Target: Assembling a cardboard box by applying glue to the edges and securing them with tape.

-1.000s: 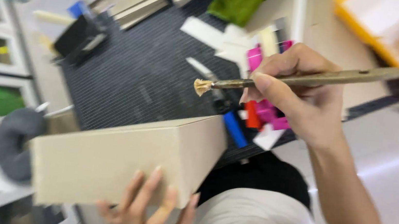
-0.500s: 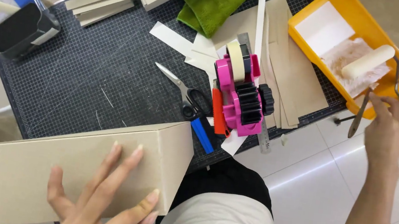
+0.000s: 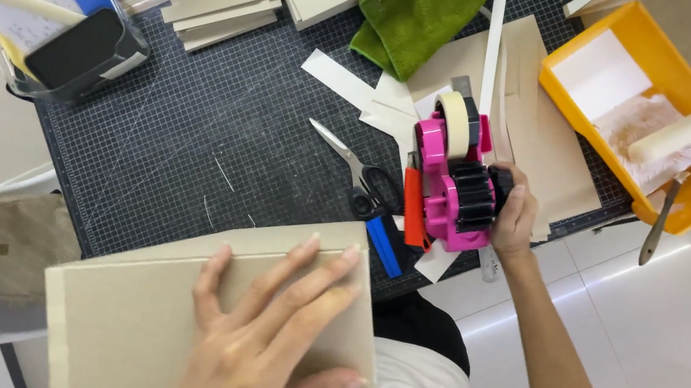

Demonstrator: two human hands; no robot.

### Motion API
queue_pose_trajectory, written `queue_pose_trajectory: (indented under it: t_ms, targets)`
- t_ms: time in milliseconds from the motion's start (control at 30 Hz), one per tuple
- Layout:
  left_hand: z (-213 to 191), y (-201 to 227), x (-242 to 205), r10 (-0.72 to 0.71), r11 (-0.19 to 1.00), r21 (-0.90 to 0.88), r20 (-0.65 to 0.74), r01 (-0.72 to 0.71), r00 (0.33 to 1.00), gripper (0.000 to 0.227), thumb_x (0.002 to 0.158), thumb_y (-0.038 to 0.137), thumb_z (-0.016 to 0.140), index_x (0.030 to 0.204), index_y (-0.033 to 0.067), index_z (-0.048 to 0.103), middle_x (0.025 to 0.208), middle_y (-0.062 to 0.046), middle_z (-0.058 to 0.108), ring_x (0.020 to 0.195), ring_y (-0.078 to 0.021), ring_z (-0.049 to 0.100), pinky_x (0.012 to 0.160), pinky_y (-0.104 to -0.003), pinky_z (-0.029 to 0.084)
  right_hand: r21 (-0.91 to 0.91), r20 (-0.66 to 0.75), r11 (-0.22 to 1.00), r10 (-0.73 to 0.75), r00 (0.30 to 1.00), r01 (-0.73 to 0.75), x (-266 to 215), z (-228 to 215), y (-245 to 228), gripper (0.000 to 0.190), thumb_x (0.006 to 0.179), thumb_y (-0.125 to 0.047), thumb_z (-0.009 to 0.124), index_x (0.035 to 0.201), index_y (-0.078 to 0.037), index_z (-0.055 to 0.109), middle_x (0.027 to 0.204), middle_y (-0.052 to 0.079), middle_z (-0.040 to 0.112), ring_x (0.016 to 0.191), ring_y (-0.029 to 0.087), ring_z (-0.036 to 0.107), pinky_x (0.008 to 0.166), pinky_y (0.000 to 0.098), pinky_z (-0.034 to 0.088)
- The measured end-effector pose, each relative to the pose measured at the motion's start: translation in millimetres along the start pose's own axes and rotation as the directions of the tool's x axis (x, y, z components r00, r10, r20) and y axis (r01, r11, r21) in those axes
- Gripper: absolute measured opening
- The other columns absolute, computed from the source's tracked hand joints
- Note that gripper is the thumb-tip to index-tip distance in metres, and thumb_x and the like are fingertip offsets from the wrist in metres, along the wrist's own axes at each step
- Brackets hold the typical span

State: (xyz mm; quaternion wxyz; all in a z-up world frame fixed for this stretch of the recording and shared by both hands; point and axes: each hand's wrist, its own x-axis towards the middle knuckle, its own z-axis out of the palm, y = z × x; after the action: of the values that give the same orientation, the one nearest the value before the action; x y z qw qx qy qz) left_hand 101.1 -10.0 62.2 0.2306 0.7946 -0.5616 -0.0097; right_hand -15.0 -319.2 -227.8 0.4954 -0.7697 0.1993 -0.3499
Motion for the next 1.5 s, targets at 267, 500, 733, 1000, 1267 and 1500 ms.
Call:
queue_pose_trajectory:
  t_ms: [267,500,733,1000,1267,1500]
  targets:
    - [7.1,-2.6,2.0,0.076,0.978,0.205,-0.142,-0.046,0.987,0.059,0.106,0.056,0.030,0.126,0.0168,0.070,0.135,0.007,0.065,0.123,-0.0134,0.063,0.108,-0.049,0.023,-0.865,0.384,0.502,0.645,0.660,0.012,46.0,-20.3,38.1,0.034,0.102,-0.011,0.030,0.091,0.006,0.057,0.094,0.030,0.067,0.082,0.043,0.068,0.078,0.0499,0.057]
    - [9.4,-2.1,2.5,0.070,0.981,0.189,-0.180,-0.035,0.981,0.058,0.106,0.055,0.029,0.124,0.0177,0.069,0.133,0.008,0.066,0.123,-0.0132,0.062,0.104,-0.050,0.026,-0.744,0.140,0.073,0.989,-0.048,-0.664,111.8,13.2,-94.3,0.047,0.094,-0.026,0.033,0.095,0.012,0.060,0.079,0.031,0.067,0.061,0.037,0.064,0.052,0.0425,0.053]
    - [7.5,1.3,11.0,0.017,0.981,0.193,-0.243,0.031,0.970,0.034,0.104,0.011,0.044,0.117,0.0214,0.073,0.130,0.010,0.066,0.118,-0.0120,0.065,0.102,-0.048,0.030,-0.619,-0.018,0.469,0.793,0.609,-0.630,63.0,-3.0,-142.3,0.035,0.094,-0.034,0.061,0.096,-0.001,0.075,0.103,0.014,0.071,0.096,0.025,0.064,0.084,0.0419,0.048]
    - [10.2,3.3,16.0,-0.003,0.980,0.187,-0.320,0.066,0.948,0.017,0.102,0.014,0.060,0.105,0.0245,0.074,0.121,0.011,0.070,0.110,-0.0093,0.069,0.098,-0.045,0.033,-0.584,-0.123,0.448,0.775,0.620,-0.677,51.1,5.9,-115.8,0.022,0.086,-0.026,0.075,0.081,-0.006,0.078,0.078,0.007,0.070,0.073,0.019,0.058,0.067,0.0373,0.044]
    - [11.7,5.9,17.3,-0.047,0.978,0.176,-0.327,0.110,0.944,0.014,0.098,0.016,0.068,0.102,0.0270,0.076,0.116,0.014,0.070,0.107,-0.0073,0.070,0.093,-0.047,0.037,-0.602,-0.100,0.481,0.747,0.658,-0.638,45.3,-2.2,-100.1,0.016,0.083,-0.020,0.079,0.075,-0.007,0.076,0.070,0.005,0.063,0.064,0.019,0.054,0.061,0.0354,0.042]
    - [25.3,4.6,19.4,-0.093,0.974,0.162,-0.358,0.160,0.929,0.012,0.096,0.019,0.068,0.095,0.0309,0.071,0.108,0.015,0.074,0.101,-0.0053,0.072,0.090,-0.046,0.037,-0.537,-0.151,0.738,0.393,0.907,-0.409,30.5,30.1,-264.2,0.011,0.090,-0.013,0.079,0.087,-0.003,0.075,0.102,0.004,0.060,0.093,0.016,0.058,0.082,0.0289,0.046]
